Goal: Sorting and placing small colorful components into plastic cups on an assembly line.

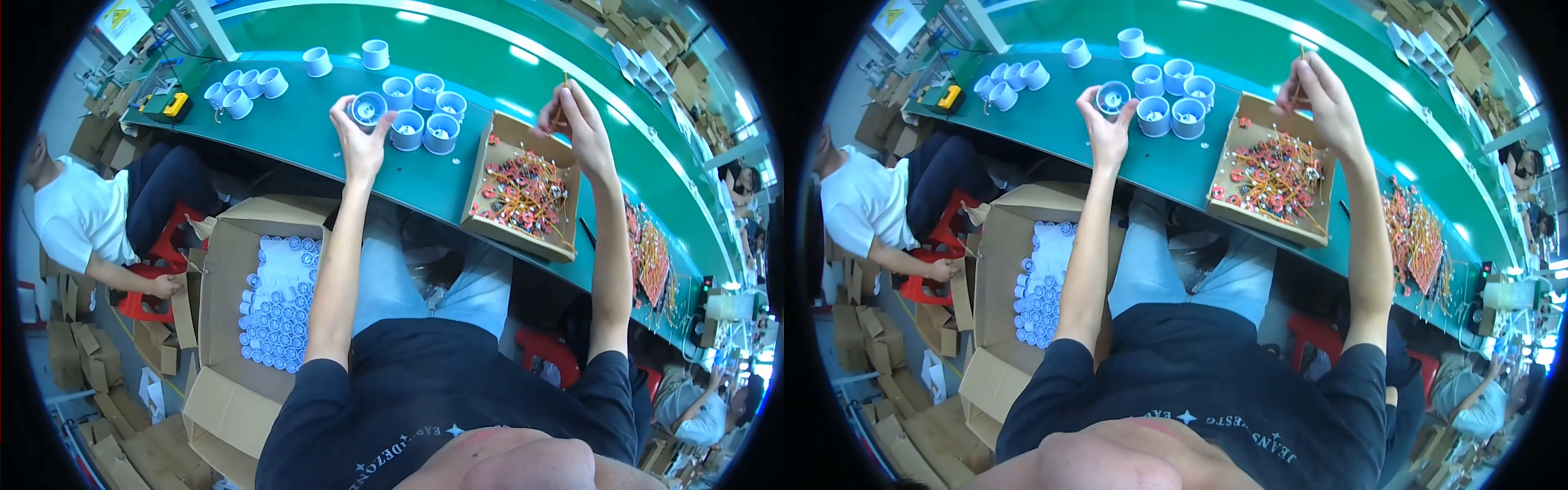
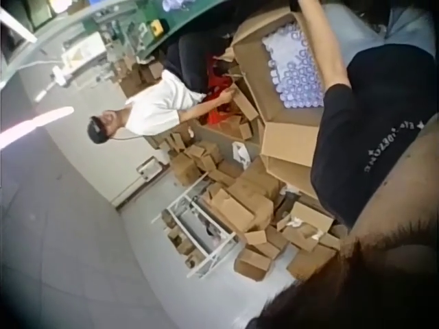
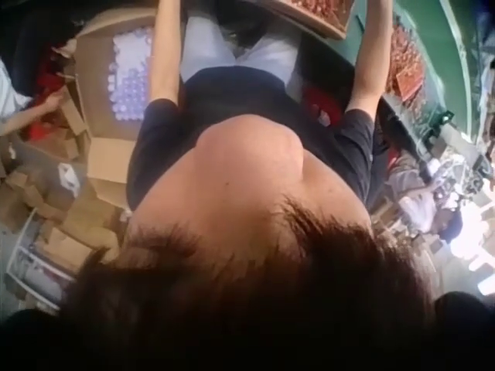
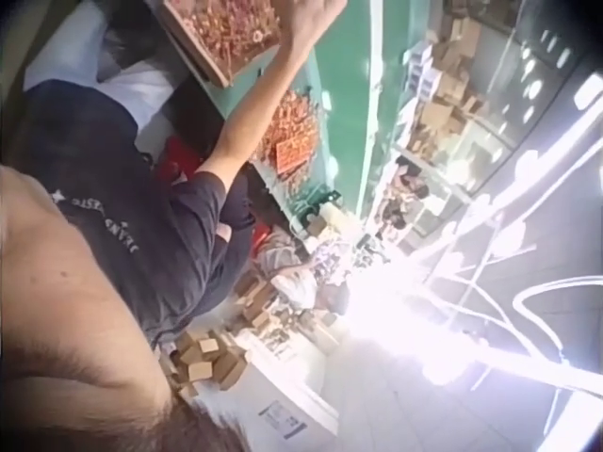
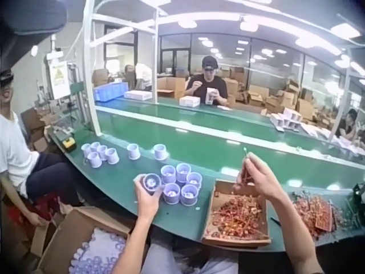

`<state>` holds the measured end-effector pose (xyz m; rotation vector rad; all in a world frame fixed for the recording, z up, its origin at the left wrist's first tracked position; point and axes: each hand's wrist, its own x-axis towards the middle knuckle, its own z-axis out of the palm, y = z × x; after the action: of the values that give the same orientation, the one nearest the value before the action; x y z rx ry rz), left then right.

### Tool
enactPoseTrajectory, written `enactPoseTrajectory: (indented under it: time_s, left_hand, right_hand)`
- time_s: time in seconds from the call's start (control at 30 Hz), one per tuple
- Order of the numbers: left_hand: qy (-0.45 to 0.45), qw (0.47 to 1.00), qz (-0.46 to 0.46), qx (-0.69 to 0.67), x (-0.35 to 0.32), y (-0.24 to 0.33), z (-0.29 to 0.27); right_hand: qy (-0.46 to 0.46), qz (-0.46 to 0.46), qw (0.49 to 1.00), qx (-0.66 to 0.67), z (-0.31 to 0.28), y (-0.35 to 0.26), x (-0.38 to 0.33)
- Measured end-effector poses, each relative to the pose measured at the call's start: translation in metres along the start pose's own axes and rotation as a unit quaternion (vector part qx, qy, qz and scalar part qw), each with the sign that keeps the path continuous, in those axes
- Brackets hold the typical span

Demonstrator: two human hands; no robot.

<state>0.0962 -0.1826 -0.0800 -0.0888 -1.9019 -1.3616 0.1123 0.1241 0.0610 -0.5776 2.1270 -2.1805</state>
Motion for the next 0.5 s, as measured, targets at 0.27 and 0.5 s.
enactPoseTrajectory:
  time_s: [0.27, 0.5]
  left_hand:
    - [-0.068, 0.966, 0.022, -0.247, 0.016, 0.075, 0.005]
    - [-0.288, 0.692, -0.189, -0.634, 0.039, 0.136, 0.107]
  right_hand:
    - [0.034, -0.221, 0.871, -0.437, 0.063, -0.045, -0.015]
    - [0.153, -0.338, 0.773, -0.514, 0.018, -0.042, 0.004]
